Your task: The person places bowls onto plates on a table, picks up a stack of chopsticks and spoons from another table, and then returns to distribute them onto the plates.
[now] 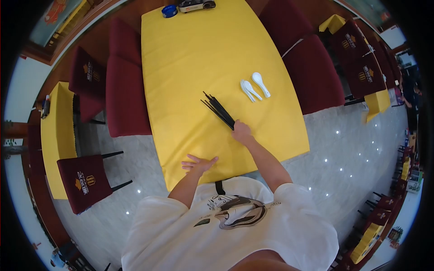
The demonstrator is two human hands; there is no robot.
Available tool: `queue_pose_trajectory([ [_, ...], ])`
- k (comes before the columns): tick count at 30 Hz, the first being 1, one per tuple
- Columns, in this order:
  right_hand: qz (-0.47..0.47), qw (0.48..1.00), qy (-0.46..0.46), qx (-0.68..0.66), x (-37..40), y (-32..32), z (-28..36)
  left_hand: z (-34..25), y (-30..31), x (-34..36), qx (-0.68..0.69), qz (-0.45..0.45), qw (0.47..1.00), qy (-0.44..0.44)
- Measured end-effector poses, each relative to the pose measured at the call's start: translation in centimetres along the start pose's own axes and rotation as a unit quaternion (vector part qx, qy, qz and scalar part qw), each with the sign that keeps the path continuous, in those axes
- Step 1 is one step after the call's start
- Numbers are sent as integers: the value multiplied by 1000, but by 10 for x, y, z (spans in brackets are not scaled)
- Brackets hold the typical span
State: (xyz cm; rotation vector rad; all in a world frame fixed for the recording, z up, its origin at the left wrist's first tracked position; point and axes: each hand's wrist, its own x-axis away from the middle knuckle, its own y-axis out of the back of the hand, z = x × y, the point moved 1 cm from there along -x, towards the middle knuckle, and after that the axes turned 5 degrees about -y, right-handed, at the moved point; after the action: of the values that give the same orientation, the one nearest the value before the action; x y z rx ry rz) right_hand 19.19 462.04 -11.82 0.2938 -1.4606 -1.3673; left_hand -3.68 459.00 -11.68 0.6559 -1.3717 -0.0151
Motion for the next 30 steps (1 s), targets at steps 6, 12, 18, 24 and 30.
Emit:
queue_pose_trajectory([
  [6, 242, 789, -38, -564, 62, 23, -7, 9, -18, -2, -19, -33, 999, -13],
  [12, 271, 629, -59, -726, 151, 9, -49, 31, -62, -15, -74, -36, 995, -59],
  [18, 215, 557, -100, -796, 214, -10, -64, -18, -28, 60, 325, 129, 863, -364],
  [24, 162, 572, -59, -802, 245, -7, -70, -84, -56, 121, 355, 418, 761, -348],
  [30, 217, 558, 26, -800, 273, -7, -105, -112, -83, 191, 367, 390, 758, -373],
])
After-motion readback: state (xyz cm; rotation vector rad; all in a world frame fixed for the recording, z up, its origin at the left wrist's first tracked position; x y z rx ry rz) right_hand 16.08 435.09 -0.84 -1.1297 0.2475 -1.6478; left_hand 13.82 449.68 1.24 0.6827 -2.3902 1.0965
